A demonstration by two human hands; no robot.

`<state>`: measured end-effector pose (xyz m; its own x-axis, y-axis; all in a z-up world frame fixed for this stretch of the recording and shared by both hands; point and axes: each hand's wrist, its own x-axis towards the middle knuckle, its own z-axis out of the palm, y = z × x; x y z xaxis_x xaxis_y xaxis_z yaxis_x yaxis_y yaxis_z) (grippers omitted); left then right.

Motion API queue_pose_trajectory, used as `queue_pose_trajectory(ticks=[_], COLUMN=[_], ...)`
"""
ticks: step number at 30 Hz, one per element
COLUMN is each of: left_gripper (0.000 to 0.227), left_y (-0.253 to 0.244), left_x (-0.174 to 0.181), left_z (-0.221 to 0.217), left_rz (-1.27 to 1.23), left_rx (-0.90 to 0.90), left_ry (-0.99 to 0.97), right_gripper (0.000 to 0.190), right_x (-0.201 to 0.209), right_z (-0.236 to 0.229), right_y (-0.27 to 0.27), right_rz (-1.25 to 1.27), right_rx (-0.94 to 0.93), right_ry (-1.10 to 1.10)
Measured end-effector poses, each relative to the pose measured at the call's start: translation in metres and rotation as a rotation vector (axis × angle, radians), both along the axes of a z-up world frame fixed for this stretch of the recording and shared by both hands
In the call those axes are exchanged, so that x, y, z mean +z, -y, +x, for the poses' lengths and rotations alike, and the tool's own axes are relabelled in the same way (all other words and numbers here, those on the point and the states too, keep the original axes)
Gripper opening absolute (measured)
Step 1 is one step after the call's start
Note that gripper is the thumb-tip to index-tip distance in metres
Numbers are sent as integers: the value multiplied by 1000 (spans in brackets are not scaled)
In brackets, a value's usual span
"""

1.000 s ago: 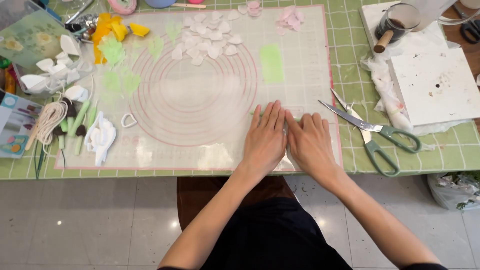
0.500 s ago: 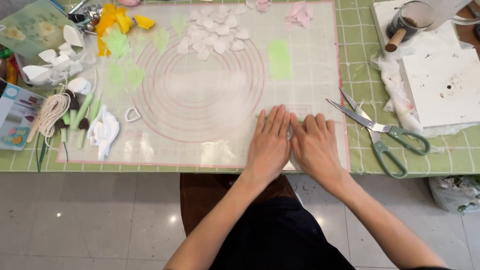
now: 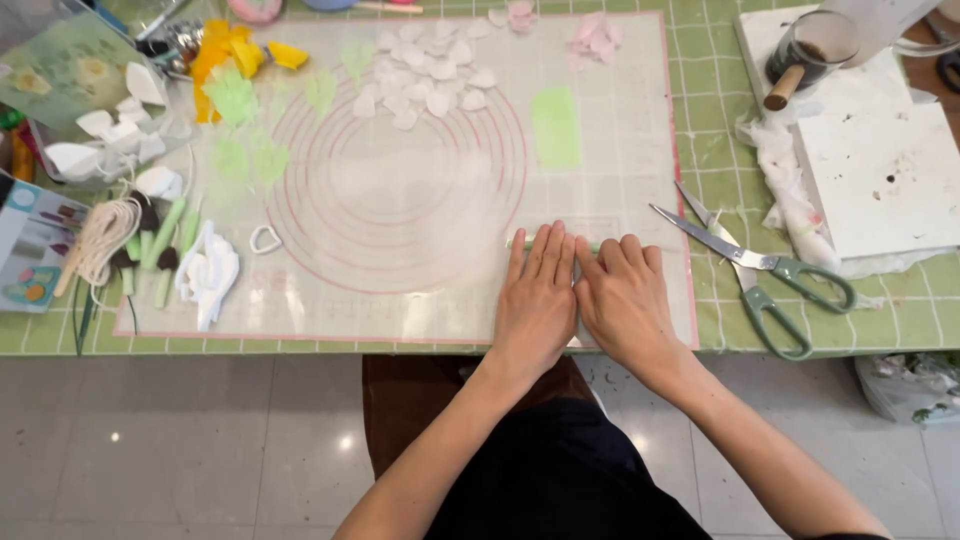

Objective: Shaping a green wax component and attaching it to a wire for candle crafting.

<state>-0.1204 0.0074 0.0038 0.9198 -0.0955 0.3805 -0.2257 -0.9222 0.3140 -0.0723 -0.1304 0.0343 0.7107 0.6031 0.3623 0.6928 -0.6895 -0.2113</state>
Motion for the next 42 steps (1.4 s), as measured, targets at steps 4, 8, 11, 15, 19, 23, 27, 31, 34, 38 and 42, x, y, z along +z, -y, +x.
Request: queue_pose_trajectory(ticks=[4, 8, 11, 15, 19, 23, 27, 31, 34, 38, 42], left_gripper=[59, 59, 57, 54, 59, 62, 63, 59, 60, 62, 63], left_y=[-1, -4, -9, -9, -6, -6, -19, -27, -19, -14, -23], left_x=[6, 0, -1, 1, 7, 11, 7, 10, 7, 18, 26], left_z=[-7, 6, 20, 15, -18, -18, 11, 32, 12, -13, -19], left_rz=[81, 37, 42, -51, -22, -53, 3, 49, -11, -11, -43], left_rx=[0, -12, -17, -12, -19, -54, -55, 2, -5, -25, -82], left_ry=[-40, -15, -28, 5, -3, -46, -103, -5, -2, -43, -141], right_gripper=[42, 40, 33, 37, 34, 46, 41, 42, 46, 46, 51], right_x=[2, -1, 1, 0, -6, -3, -4, 1, -4, 7, 17], right_z=[-5, 6, 18, 15, -12, -14, 13, 35, 16, -7, -15], right_y=[-2, -5, -9, -8, -2, 1, -6, -18, -8, 1, 21], right_rz=[-13, -25, -29, -34, -76, -56, -73, -76, -46, -101, -19], right_rx=[31, 30, 6, 42, 24, 40, 6, 17, 17, 14, 109], right_ry=[-26, -9, 8, 44, -18, -7, -14, 41, -18, -28, -131])
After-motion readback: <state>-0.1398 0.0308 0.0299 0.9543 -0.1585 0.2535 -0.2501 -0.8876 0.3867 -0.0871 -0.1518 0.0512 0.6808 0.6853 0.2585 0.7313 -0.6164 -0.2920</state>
